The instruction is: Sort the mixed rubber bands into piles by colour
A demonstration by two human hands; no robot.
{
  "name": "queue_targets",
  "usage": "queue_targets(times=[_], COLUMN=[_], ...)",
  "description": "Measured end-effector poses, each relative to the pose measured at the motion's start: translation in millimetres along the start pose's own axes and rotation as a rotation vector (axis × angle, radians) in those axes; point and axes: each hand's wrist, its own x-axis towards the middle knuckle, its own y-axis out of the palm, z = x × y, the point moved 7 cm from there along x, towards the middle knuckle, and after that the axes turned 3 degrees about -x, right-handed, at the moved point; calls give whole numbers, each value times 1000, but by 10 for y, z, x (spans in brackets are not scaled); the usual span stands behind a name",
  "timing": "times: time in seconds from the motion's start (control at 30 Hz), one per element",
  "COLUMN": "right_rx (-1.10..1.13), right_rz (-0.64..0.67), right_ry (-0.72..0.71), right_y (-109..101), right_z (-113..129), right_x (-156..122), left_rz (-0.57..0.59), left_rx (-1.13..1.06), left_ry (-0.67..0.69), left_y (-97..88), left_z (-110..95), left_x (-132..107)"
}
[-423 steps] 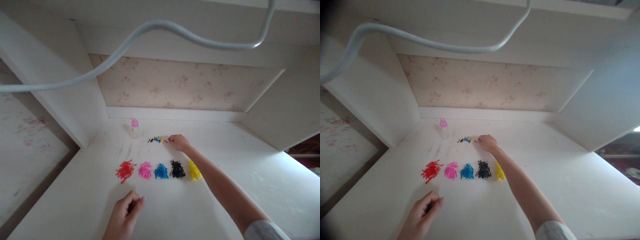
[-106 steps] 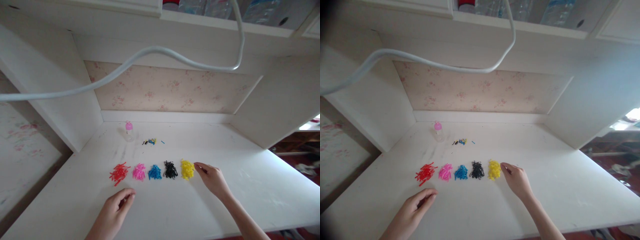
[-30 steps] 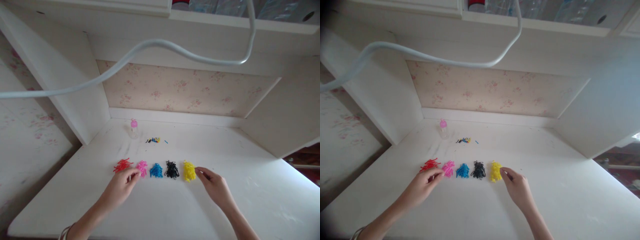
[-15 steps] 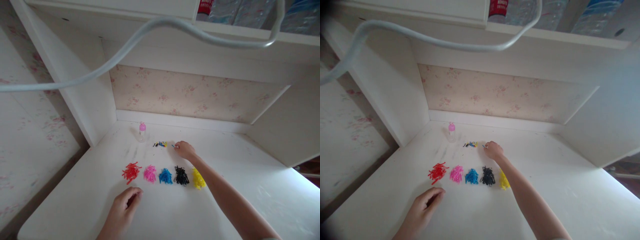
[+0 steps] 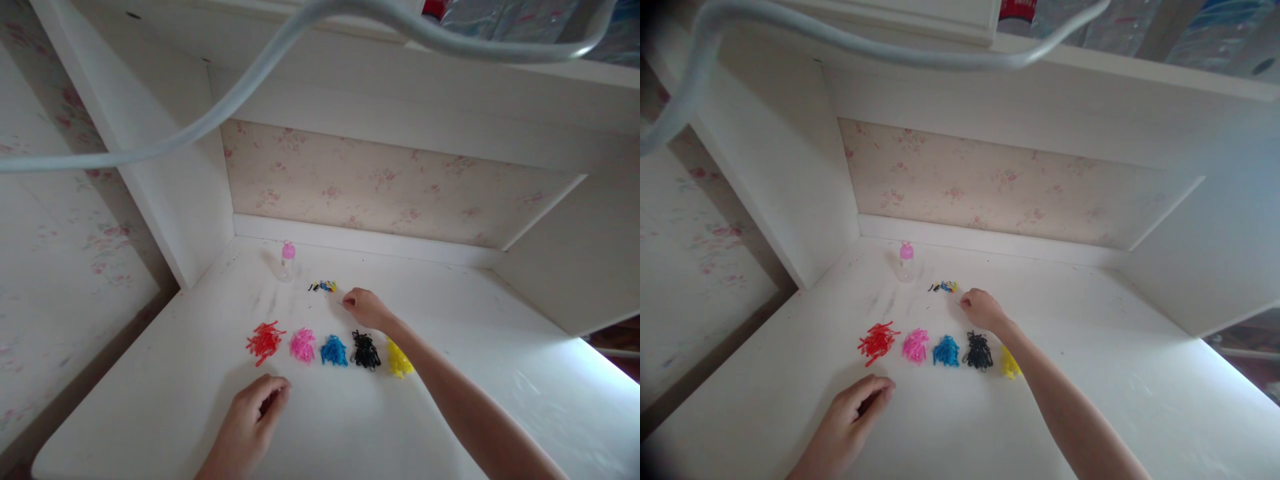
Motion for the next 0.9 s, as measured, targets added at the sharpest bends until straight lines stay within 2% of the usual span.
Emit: queue_targets(times=[0.2,0.33,0.47,0.6,0.73,0.8,0.9], right_rx=[101,120,119,168,308,387,509], right_rz=[62,77,64,-26,-127,-143,-172], right_ry=[-208,-251,-258,-223,-142,-90,2], right_y=[-10,35,12,-180,-344,-319,-138], right_z=[354,471,491,382,155,5,-273], right_x=[-383,-479,-500,-603,-891,-1084,-1388], left_rz=[32,44,45,54,50,51,71], left_rx=[5,15,15,14,26,46,101], left_ry=[-6,-8,-9,-13,-30,-42,-16], left_y=[37,49,47,59,69,69,66], left_z=[-2,-8,-8,-4,-16,-46,-173], left_x=[-27,-29,-8,0,4,32,136])
